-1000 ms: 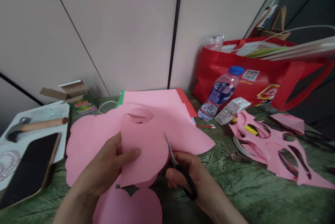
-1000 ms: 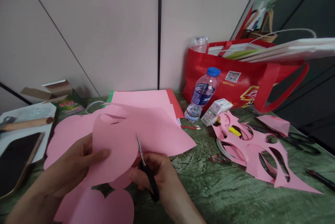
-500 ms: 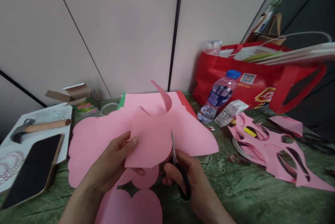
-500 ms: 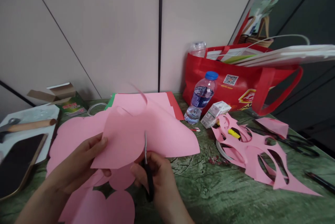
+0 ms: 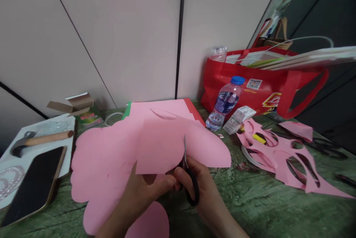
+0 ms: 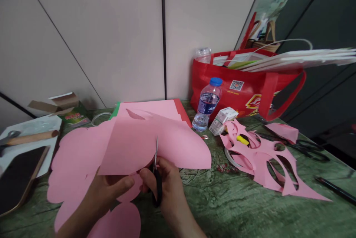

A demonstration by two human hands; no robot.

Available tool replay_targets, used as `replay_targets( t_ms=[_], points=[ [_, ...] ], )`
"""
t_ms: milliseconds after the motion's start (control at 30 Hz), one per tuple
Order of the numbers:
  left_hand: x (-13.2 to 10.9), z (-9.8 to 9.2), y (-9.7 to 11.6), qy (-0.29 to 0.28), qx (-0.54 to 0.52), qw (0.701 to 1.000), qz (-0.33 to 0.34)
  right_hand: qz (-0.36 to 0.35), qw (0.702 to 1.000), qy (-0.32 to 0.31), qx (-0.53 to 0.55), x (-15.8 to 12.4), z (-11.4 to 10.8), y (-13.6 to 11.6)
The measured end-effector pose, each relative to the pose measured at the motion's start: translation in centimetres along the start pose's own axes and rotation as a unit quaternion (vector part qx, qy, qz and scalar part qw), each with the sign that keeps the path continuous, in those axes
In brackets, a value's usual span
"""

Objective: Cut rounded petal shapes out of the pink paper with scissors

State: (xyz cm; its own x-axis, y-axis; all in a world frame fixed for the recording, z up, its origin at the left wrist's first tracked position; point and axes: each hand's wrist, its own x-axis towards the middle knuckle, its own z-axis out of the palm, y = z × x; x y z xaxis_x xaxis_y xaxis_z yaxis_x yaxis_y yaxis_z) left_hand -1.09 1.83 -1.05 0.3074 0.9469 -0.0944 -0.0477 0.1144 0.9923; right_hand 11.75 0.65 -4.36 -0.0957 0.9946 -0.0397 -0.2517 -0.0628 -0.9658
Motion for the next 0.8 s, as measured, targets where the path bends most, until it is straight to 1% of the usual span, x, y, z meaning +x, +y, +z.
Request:
replay_targets(
  t_ms=[33, 100, 200, 267, 300, 400, 567, 667, 800],
  points=[
    [0.0, 0.3, -0.3, 0.027, 0.026, 0.999, 0.003, -0.002, 1.0, -0.003, 0.005, 0.0, 0.0, 0.0],
    [-0.1, 0.9, -0.8, 0.084, 0.082, 0.993, -0.014, -0.001, 1.0, -0.018, 0.017, 0.0, 0.1, 0.2],
    [-0.2, 1.3, -1.0, 0.182, 0.152, 0.969, -0.067, 0.011, 0.999, -0.039, 0.024, -0.1, 0.2, 0.5],
    [-0.2, 1.5, -0.8, 0.219, 0.178, 0.955, -0.089, 0.018, 0.998, -0.045, 0.028, -0.2, 0.3, 0.5],
    [-0.2, 1.5, -0.7, 0.221, 0.185, 0.953, -0.094, 0.02, 0.998, -0.048, 0.031, -0.2, 0.3, 0.4],
    [-0.2, 1.5, -0.4, 0.207, 0.192, 0.953, -0.114, 0.021, 0.997, -0.061, 0.032, -0.1, 0.1, 0.1],
    [-0.4, 1.5, -0.8, 0.253, 0.14, 0.951, -0.109, 0.013, 0.996, -0.075, 0.046, 0.2, -0.3, -0.5],
    [-0.5, 1.8, -1.0, 0.256, 0.136, 0.952, -0.103, 0.01, 0.994, -0.084, 0.071, 0.1, -0.4, -0.6],
    [-0.5, 2.3, -0.8, 0.326, 0.133, 0.932, -0.082, 0.016, 0.991, -0.092, 0.091, 0.0, -0.5, -0.3]
  ],
)
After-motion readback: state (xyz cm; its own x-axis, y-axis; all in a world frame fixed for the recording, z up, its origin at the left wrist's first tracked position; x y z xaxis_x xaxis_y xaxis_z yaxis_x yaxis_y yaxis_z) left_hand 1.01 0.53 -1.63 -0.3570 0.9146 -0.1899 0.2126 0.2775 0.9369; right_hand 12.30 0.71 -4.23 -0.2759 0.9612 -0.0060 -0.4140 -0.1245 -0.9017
